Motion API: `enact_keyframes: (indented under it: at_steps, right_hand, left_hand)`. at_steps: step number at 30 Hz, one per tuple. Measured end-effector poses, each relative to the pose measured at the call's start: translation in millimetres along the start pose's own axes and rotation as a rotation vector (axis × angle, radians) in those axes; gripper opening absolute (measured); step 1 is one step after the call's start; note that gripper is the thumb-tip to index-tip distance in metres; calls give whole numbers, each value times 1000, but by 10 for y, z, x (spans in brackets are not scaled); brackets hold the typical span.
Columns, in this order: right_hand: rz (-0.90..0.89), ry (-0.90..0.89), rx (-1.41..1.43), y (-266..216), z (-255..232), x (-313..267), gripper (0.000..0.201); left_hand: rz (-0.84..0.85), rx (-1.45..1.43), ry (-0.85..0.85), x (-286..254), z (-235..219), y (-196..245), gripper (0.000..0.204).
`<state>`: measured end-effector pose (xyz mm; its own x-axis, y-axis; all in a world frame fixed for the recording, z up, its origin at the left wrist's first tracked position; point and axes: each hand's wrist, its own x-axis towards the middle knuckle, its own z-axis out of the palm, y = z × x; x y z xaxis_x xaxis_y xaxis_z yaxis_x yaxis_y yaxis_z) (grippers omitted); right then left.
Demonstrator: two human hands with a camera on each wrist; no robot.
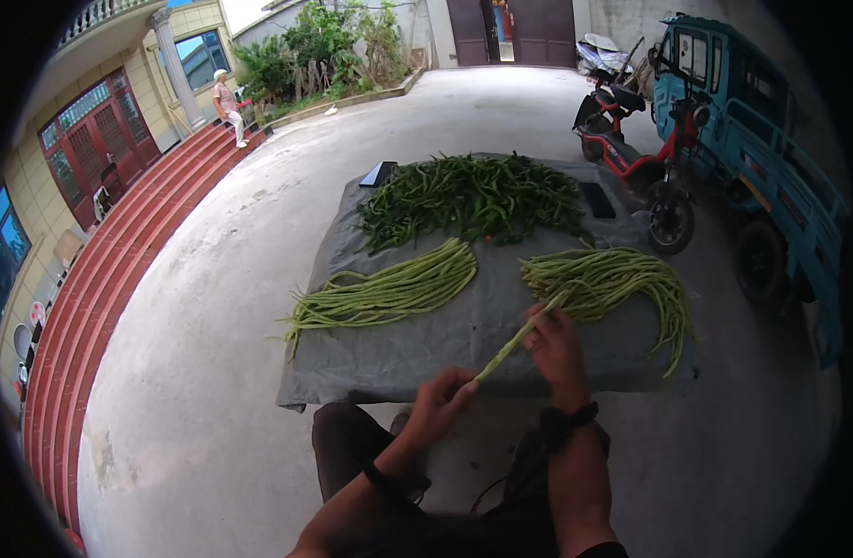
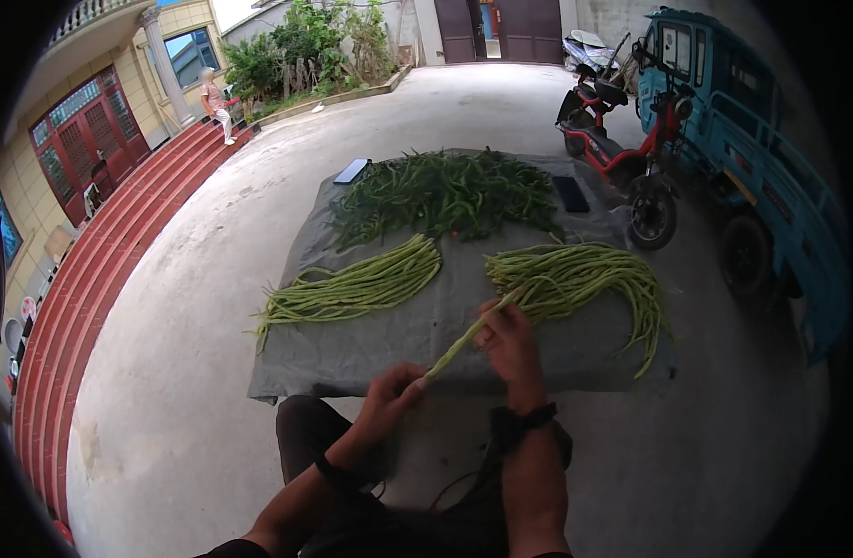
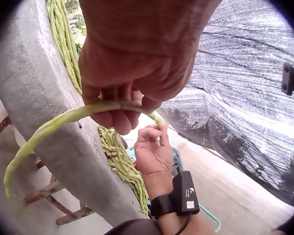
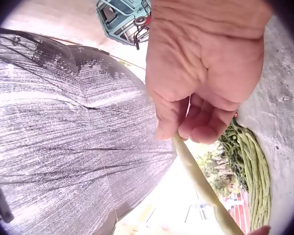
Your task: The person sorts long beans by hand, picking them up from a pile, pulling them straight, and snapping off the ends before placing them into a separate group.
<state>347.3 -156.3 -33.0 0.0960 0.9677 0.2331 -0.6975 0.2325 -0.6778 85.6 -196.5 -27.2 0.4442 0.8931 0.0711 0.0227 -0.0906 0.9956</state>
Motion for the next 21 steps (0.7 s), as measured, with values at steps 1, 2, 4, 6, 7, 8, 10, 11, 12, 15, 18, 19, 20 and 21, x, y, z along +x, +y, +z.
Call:
enact_keyframes:
  at_steps: [1, 2, 4, 6, 7, 8, 10, 11, 12, 15, 18, 19, 20, 21]
  right_hand:
    - [-5, 15, 42, -8, -4, 2, 14]
    - [-10, 2, 54, -20, -10, 4, 14]
    - [-21, -25, 76, -45, -32, 12, 15]
    - [-30, -14, 71, -40, -49, 16, 16]
    - [-34, -9, 68, -40, -60, 20, 16]
    - [-41, 14, 70, -47, -73, 21, 17]
    - [-52, 62, 76, -69, -86, 21, 17]
    - [-74, 68, 100, -84, -92, 33, 16]
    - [-95, 73, 125, -98, -111, 48, 14]
    - [-152, 100, 158, -160, -175, 65, 11]
    - [-172, 149, 183, -207, -260, 68, 11]
    - [-173, 167, 192, -214, -293, 74, 11]
    - [-176, 178, 194, -217, -325, 74, 12]
    - [-179, 189, 196, -220, -345, 72, 13]
  left_hand:
    - [0, -11, -7, -6, -4, -5, 24]
    - [1, -22, -14, -11, -6, -10, 24]
    - [-11, -36, -20, -24, -7, -9, 24]
    - [-18, -45, -28, -38, -6, -15, 24]
    - [-17, -47, -33, -41, -6, -20, 24]
    - [-16, -48, -38, -45, -9, -23, 24]
    - [-30, -26, -40, -67, -9, 10, 23]
    - [-36, -16, -41, -79, -14, 21, 23]
    - [-40, -15, -48, -87, -28, 2, 23]
    - [-55, -14, -55, -110, -75, -31, 22]
    - [-78, -21, -42, -155, -99, 14, 24]
    - [-87, -28, -38, -165, -107, 21, 24]
    - [-97, -36, -34, -176, -117, 28, 25]
    - [-100, -34, -37, -183, -132, 38, 26]
